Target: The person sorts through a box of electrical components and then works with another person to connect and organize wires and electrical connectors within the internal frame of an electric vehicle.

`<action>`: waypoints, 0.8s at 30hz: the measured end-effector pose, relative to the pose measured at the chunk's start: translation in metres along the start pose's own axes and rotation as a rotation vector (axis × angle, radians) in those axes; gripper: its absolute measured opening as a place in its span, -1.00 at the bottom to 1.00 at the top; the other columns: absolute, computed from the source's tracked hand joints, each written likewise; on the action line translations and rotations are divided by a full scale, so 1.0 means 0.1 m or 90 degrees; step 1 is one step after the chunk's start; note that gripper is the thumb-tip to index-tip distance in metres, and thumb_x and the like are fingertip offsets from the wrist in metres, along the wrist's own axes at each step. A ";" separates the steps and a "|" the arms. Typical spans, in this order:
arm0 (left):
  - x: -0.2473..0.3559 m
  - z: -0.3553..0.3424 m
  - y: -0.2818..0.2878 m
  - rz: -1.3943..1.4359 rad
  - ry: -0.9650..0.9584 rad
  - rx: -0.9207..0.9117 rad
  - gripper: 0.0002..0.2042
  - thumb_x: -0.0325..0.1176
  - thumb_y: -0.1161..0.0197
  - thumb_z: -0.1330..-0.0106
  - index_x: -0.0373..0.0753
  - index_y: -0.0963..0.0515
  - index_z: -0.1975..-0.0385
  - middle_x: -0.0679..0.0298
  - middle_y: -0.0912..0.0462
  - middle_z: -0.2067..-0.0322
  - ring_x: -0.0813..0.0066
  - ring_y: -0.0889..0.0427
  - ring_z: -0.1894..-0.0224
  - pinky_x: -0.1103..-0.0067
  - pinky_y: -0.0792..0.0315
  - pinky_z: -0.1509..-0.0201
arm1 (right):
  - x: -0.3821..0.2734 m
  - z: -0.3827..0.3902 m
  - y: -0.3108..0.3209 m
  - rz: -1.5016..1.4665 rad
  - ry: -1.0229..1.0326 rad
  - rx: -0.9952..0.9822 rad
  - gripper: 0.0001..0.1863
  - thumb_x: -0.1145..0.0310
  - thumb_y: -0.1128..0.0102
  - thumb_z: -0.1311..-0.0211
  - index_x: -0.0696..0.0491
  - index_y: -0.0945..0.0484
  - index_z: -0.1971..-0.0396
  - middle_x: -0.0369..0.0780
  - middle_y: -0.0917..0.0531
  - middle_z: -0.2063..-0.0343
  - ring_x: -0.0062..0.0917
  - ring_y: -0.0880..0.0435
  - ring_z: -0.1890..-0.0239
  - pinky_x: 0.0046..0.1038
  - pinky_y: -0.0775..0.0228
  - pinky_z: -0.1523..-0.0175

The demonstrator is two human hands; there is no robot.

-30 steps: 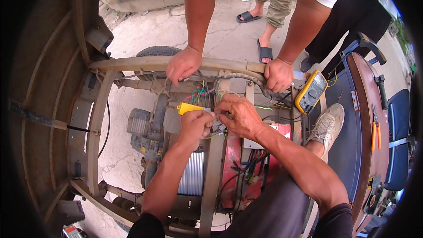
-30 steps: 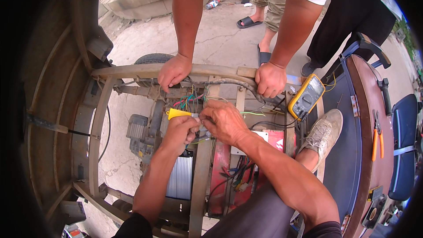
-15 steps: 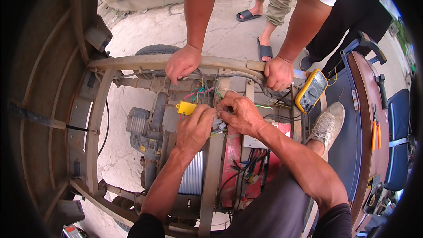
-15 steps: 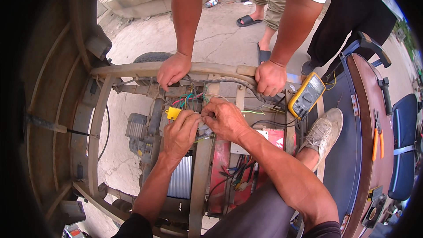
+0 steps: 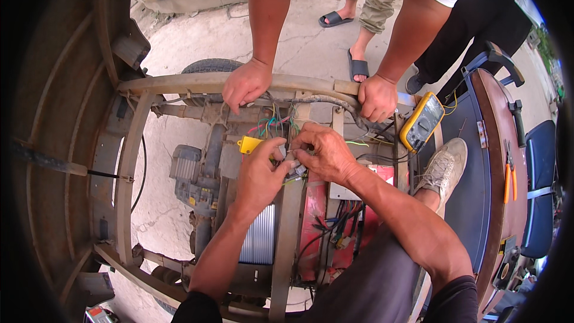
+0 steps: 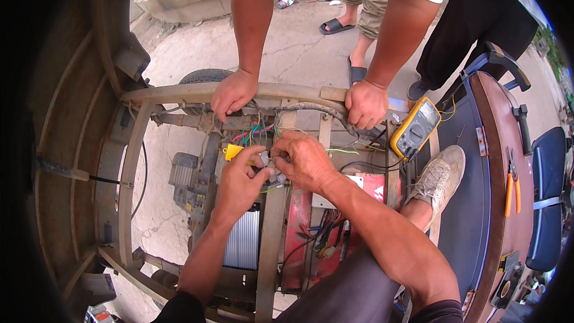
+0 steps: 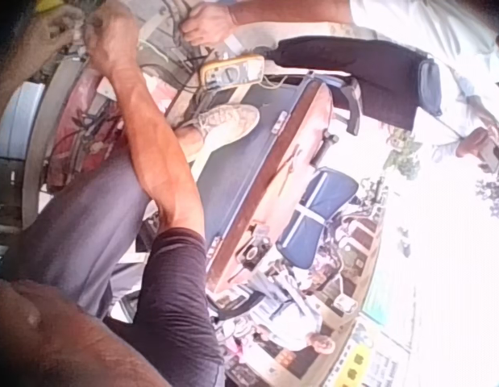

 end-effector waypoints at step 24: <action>0.04 0.03 -0.04 -0.329 -0.353 0.135 -0.83 -0.47 -0.40 -0.28 -0.28 -0.62 0.17 0.20 -0.67 0.25 0.21 -0.72 0.38 0.39 -0.59 0.36 | 0.04 0.00 -0.03 -0.074 -0.089 -0.004 -0.89 0.41 -0.36 -0.09 0.12 -0.67 0.41 -0.14 -0.60 0.44 -0.23 -0.66 0.40 -0.25 -0.50 0.25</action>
Point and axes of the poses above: each hand's wrist, its own z-axis away from the middle knuckle, its own y-axis out of the back of the hand, x = y × z, the point moved 3 cm from there along -z, towards the middle knuckle
